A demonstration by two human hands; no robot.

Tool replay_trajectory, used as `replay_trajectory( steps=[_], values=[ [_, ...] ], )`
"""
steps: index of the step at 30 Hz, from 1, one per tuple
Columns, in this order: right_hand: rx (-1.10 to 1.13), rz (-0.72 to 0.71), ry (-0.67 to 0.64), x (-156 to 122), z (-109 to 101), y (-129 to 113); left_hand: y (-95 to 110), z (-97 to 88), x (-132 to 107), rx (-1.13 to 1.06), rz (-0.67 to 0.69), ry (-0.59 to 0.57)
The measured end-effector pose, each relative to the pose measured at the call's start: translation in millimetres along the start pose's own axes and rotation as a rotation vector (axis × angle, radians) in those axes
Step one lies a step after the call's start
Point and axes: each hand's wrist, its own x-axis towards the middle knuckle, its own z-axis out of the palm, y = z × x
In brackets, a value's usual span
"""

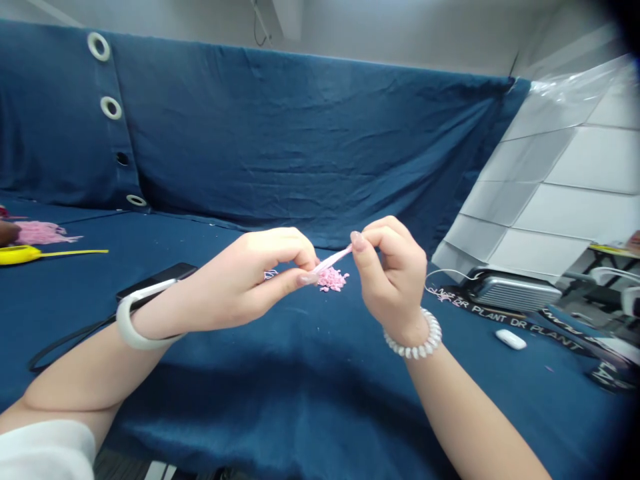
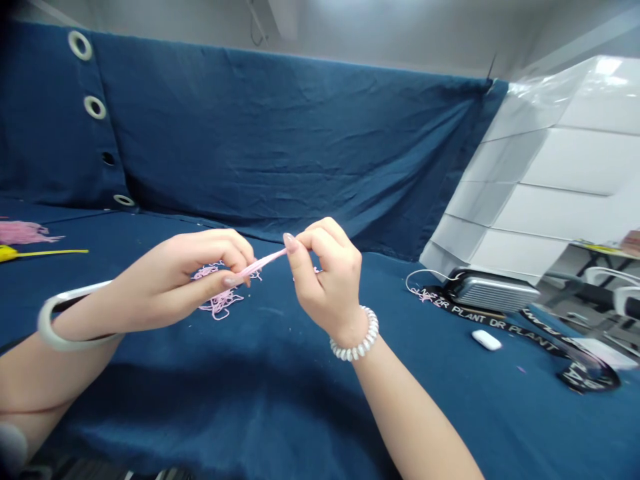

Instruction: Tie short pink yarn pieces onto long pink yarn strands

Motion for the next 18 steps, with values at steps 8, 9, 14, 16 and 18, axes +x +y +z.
replay_trajectory(
  steps=[8,9,14,16,18],
  values=[
    [0.506,0.524,-0.269,-11.1,24.6,-4.8,-9.7,15.8,-1.1,-0.369,0.113,0.133],
    [0.569,0.57,-0.295,-12.4,27.3,-5.0,-12.1,18.4,-0.2,-0.443,0.102,0.142],
    [0.616,0.671,-0.256,-16.0,31.0,-0.1,-18.4,24.1,5.0,-0.392,0.011,0.316],
    [0.586,0.689,-0.22,-16.7,29.9,1.8,-19.0,24.4,6.5,-0.306,0.002,0.401],
    [0.575,0.703,-0.191,-17.1,29.1,1.6,-20.1,25.3,7.3,-0.273,-0.009,0.473]
  ],
)
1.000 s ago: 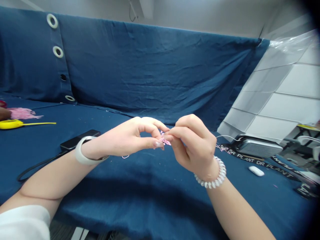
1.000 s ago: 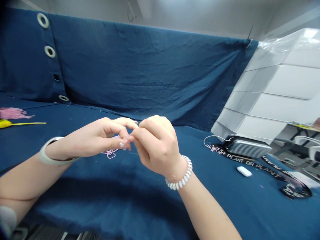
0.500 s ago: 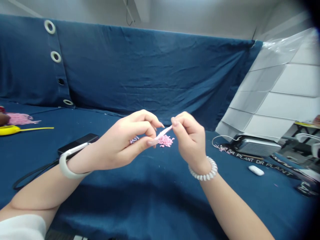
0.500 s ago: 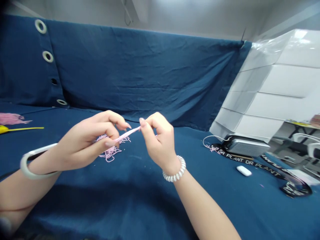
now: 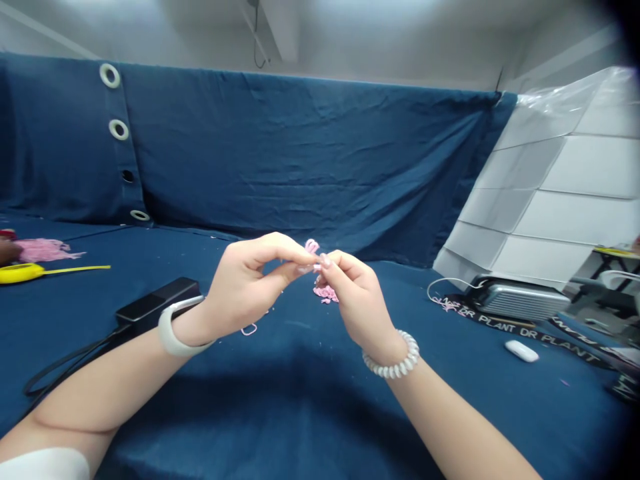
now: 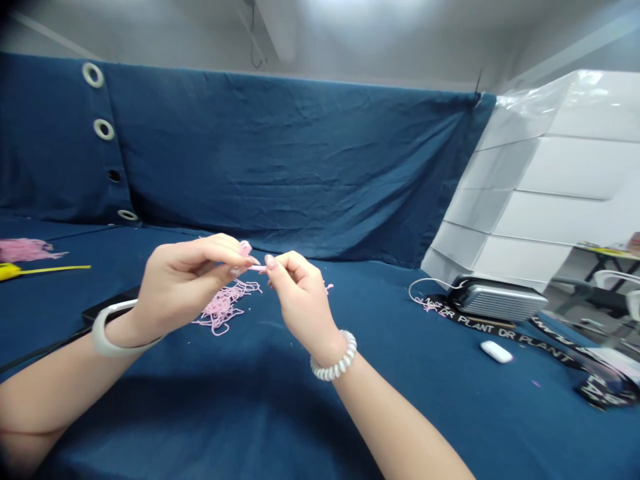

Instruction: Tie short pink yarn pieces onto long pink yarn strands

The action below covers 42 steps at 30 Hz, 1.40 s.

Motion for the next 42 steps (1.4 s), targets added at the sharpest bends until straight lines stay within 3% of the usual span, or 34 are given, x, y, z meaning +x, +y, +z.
replay_trajectory(
  steps=[6,9,15,18,22,24,27,31,37,42],
  values=[
    [-0.014,-0.042,0.068,-4.3,6.9,-5.1,-6.0,1.5,-1.2,0.054,0.068,0.178],
    [-0.011,-0.029,0.062,-5.4,8.6,-4.9,-6.5,1.4,-1.3,0.016,0.072,0.183],
    [-0.054,-0.086,0.157,-6.6,7.4,-3.1,-9.2,4.1,1.2,-0.459,-0.357,-0.044],
    [-0.166,-0.245,0.251,-8.3,7.5,-5.3,-8.8,7.8,2.4,-0.601,-0.502,-0.131],
    [-0.341,-0.534,0.324,-10.4,6.6,-6.0,-3.7,9.9,3.4,-0.632,-0.642,-0.249],
    [-0.418,-0.617,0.298,-10.4,3.8,-5.8,-1.0,8.5,3.9,-0.617,-0.67,-0.329],
    [-0.486,-0.658,0.156,-8.4,-2.4,-9.0,0.4,4.7,4.8,-0.578,-0.687,-0.419],
    [-0.481,-0.552,-0.032,-4.9,-8.1,-18.6,-0.6,0.3,5.6,-0.494,-0.672,-0.453],
    [-0.231,-0.187,-0.063,-0.8,-13.3,-22.4,4.1,-2.7,4.2,-0.454,-0.594,-0.435],
    [-0.239,0.001,-0.421,2.4,-25.4,-29.1,10.7,1.4,1.0,-0.397,-0.458,-0.398]
  ],
)
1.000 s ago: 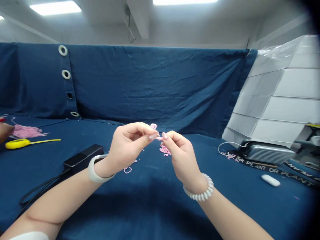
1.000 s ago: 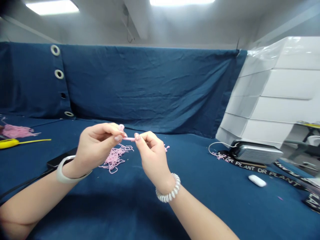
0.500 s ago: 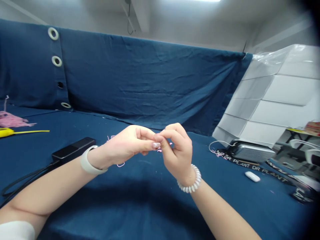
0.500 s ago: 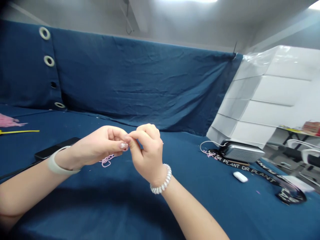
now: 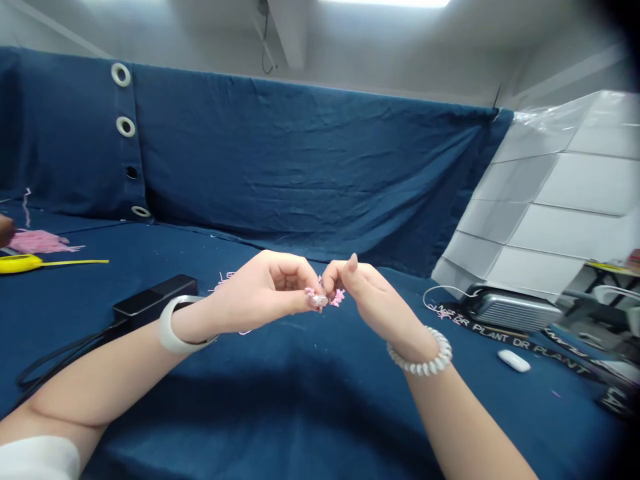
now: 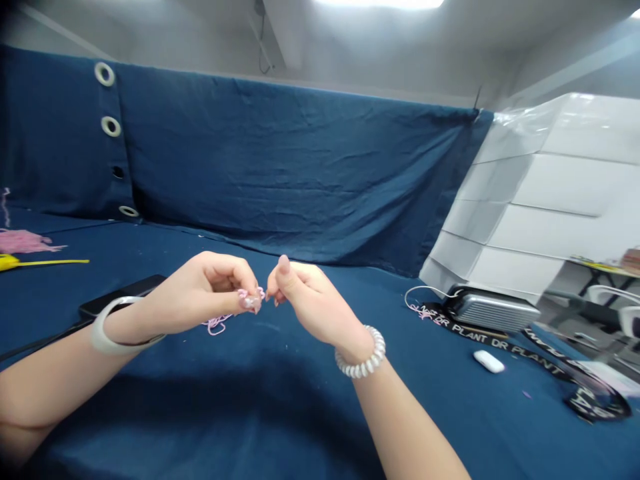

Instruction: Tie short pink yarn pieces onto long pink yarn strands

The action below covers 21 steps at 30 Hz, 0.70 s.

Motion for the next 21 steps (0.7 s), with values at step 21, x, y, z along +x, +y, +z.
replay_trajectory(
  steps=[21],
  values=[
    [-0.031,0.028,0.039,-7.5,3.3,-18.9,-0.7,8.6,-7.3,0.039,0.125,0.185]
  ],
)
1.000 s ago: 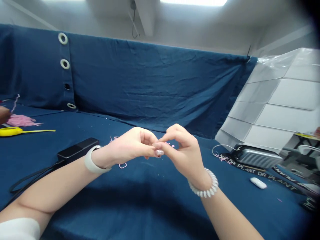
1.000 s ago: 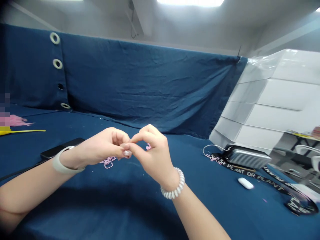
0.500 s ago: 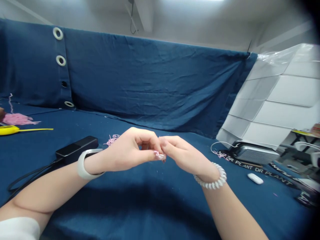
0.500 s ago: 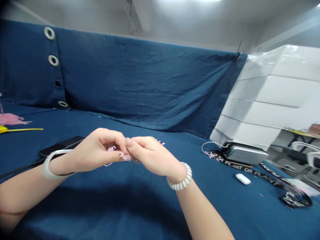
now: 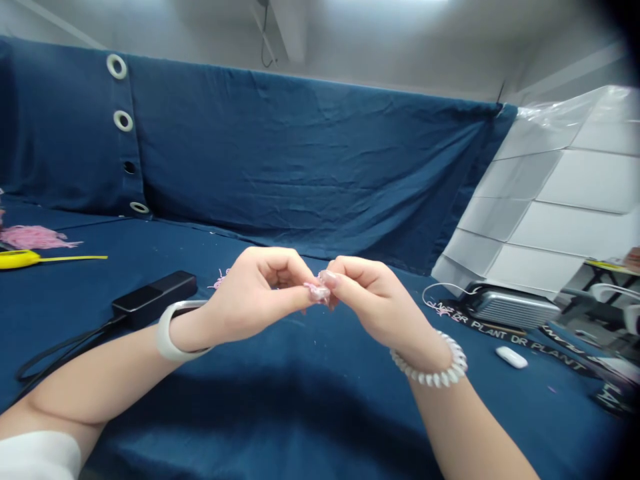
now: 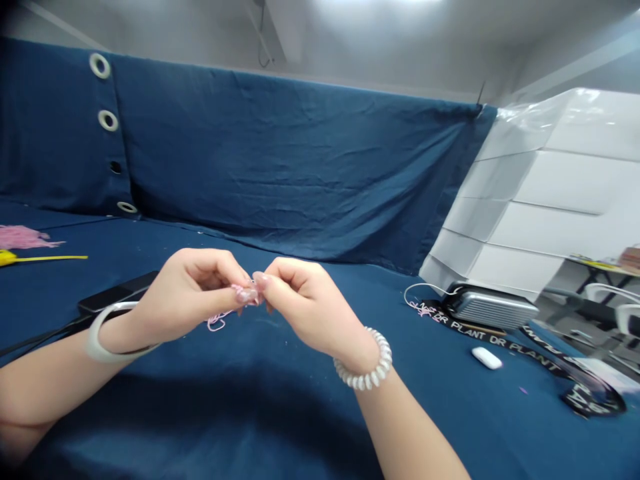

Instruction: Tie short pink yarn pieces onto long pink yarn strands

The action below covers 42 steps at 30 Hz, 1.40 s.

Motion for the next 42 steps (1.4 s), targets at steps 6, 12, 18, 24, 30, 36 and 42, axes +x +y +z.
replay_trajectory(
  steps=[6,12,18,24,30,36,42],
  values=[
    [-0.404,-0.189,0.244,-4.6,8.0,-5.1,-7.0,1.2,5.5,-0.213,-0.12,0.041],
    [-0.724,-0.541,0.448,-4.2,14.9,-0.3,-9.5,0.6,7.1,-0.295,-0.219,0.089],
    [-1.025,-0.91,0.463,-0.9,10.1,12.1,-7.4,0.0,6.9,-0.431,-0.313,0.035],
    [-1.089,-0.961,0.367,-1.7,3.6,19.3,-8.3,-0.5,7.8,-0.484,-0.28,0.056],
    [-0.474,-0.622,0.467,-3.3,4.0,7.2,-7.5,-2.5,5.6,-0.413,-0.201,0.105],
    [-0.234,-0.25,0.142,-3.0,-2.9,-0.3,-5.9,0.3,5.5,-0.393,-0.185,0.114],
    [-0.204,-0.167,0.071,-5.9,-7.0,-4.2,-6.9,0.8,5.6,-0.349,-0.179,0.094]
  ],
)
